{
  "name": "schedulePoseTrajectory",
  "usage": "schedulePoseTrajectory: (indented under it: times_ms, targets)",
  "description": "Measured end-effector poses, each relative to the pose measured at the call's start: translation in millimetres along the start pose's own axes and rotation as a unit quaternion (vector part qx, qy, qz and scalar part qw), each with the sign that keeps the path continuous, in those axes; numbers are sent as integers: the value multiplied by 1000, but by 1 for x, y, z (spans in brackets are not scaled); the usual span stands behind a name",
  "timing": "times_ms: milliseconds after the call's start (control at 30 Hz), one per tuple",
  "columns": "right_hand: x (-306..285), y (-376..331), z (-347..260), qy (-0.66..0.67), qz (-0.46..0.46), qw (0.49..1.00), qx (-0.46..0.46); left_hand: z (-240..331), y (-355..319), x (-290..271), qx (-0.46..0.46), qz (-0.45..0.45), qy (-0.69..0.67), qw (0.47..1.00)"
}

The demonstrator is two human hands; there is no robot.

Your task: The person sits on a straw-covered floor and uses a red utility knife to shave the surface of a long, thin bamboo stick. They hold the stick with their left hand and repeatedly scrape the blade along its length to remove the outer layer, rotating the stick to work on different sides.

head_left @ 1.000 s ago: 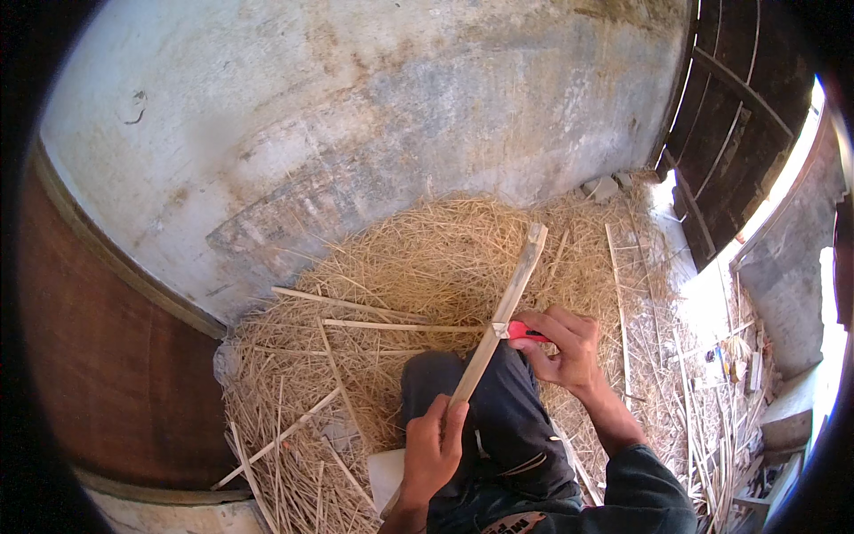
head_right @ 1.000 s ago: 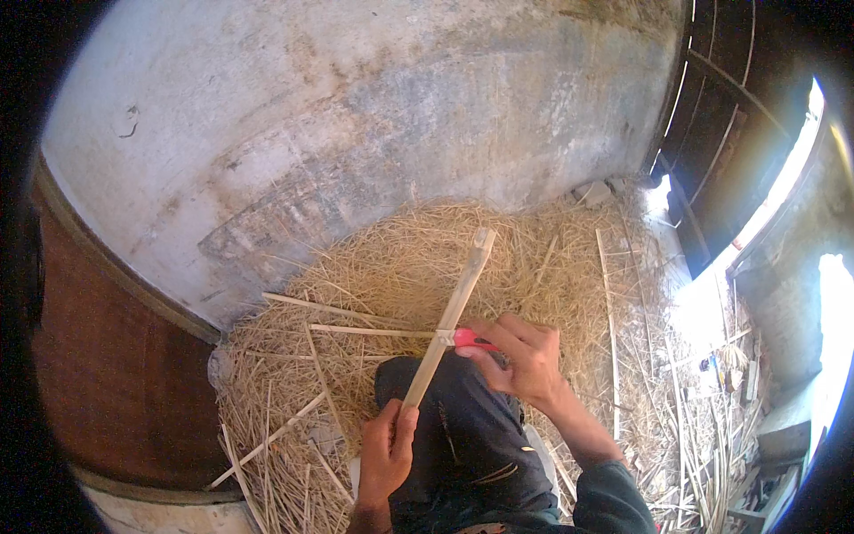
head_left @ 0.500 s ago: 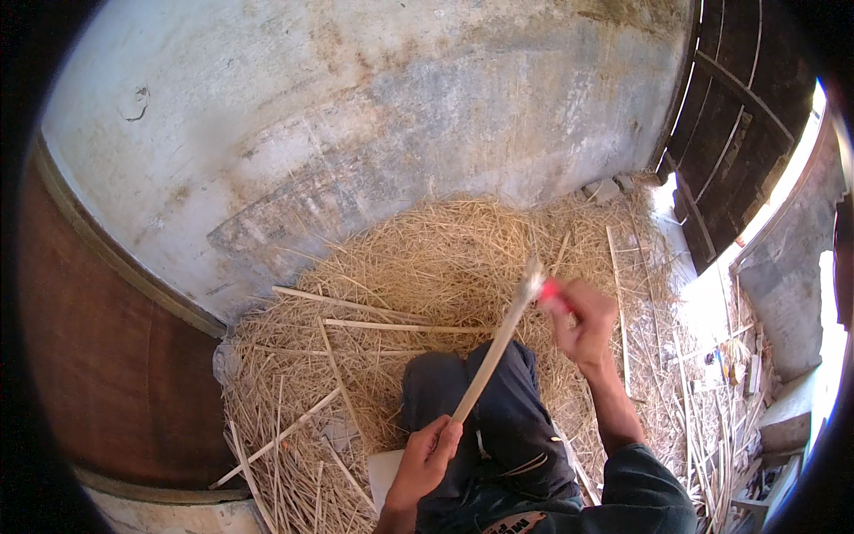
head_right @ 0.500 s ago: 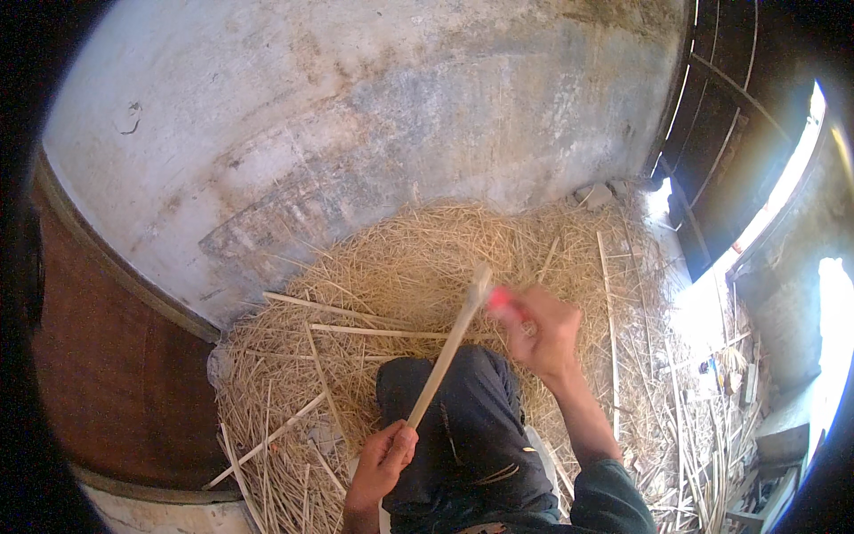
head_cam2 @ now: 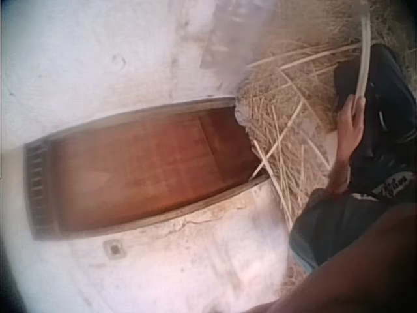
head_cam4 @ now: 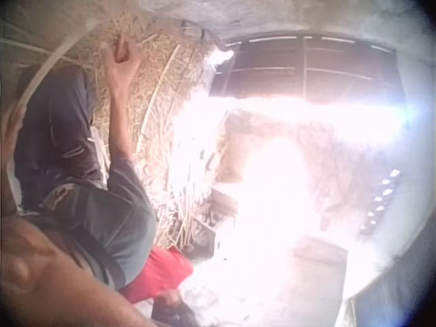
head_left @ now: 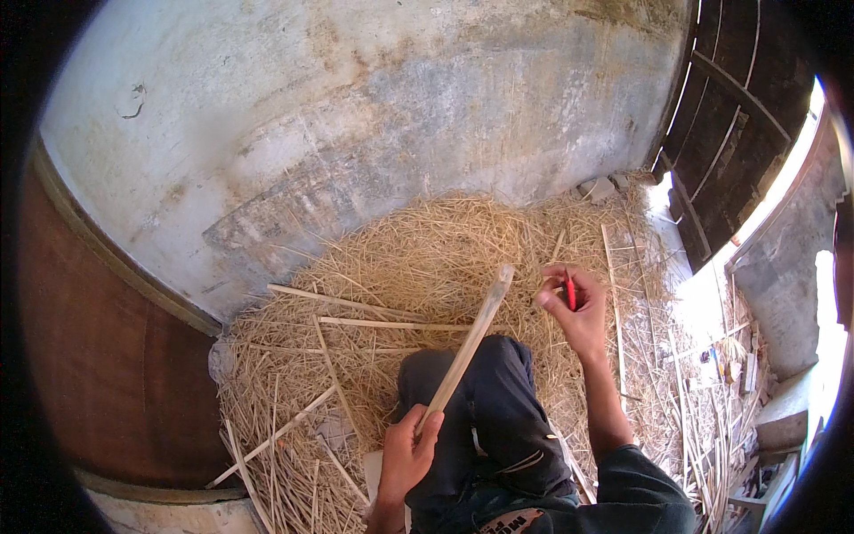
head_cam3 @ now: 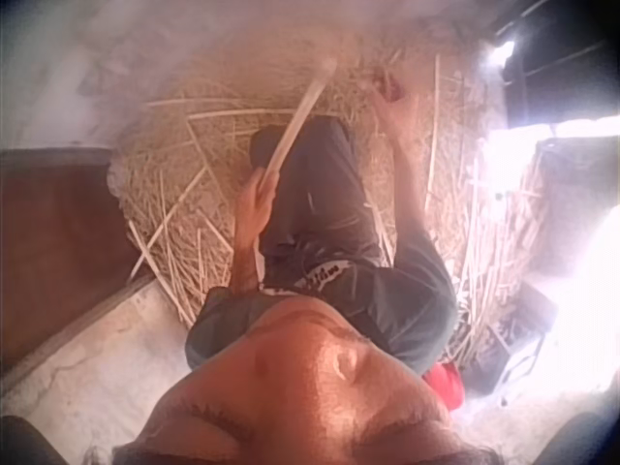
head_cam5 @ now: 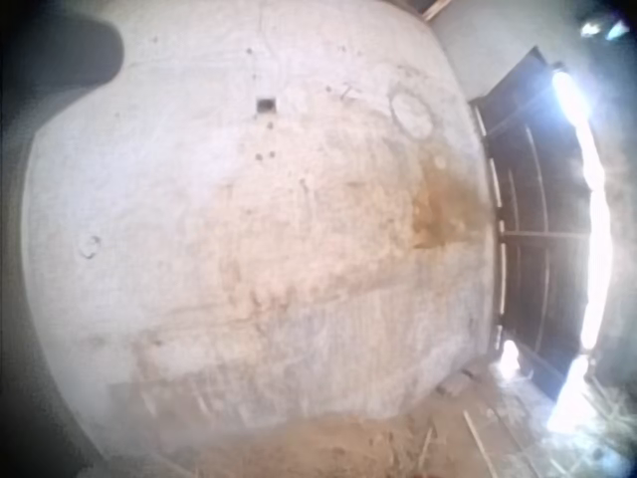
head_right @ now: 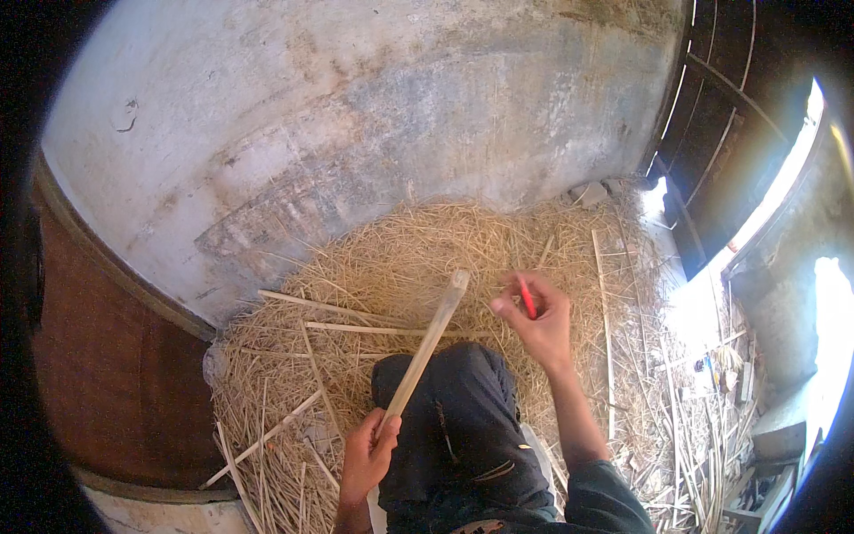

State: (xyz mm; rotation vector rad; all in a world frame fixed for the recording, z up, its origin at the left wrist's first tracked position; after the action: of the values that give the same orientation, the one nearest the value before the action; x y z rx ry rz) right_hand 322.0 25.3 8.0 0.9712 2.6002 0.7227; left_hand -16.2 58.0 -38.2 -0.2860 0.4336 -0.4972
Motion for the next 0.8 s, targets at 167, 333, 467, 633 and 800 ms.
schedulePoseTrajectory:
  times_ms: [167,333,467,633,800]
  targets:
    - [23,-8,-13,-39,31,999,-5,8,2,9,42,1,23,999]
    - [26,-13,-10,-40,53,998,11,7,1,10,49,1,41,998]
    - [32,-14,-11,-70,30,997,-26,9,0,7,45,9,57,997]
    - [34,-15,-10,-77,33,996,-14,12,-2,9,65,20,66,995]
    - [30,-16,10,44,38,998,16,9,2,13,58,-9,55,997]
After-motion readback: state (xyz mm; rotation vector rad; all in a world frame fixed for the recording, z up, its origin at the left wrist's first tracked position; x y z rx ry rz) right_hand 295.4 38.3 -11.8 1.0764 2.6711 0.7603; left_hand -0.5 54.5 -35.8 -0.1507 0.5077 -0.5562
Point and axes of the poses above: each hand's wrist, its own y-axis towards the middle knuckle, its own x-axis out of the palm, z = x × y, the point moved 8 cm from there along y, towards the middle knuckle, and after that the axes turned 14 degrees about -x, right-handed, at the moved point
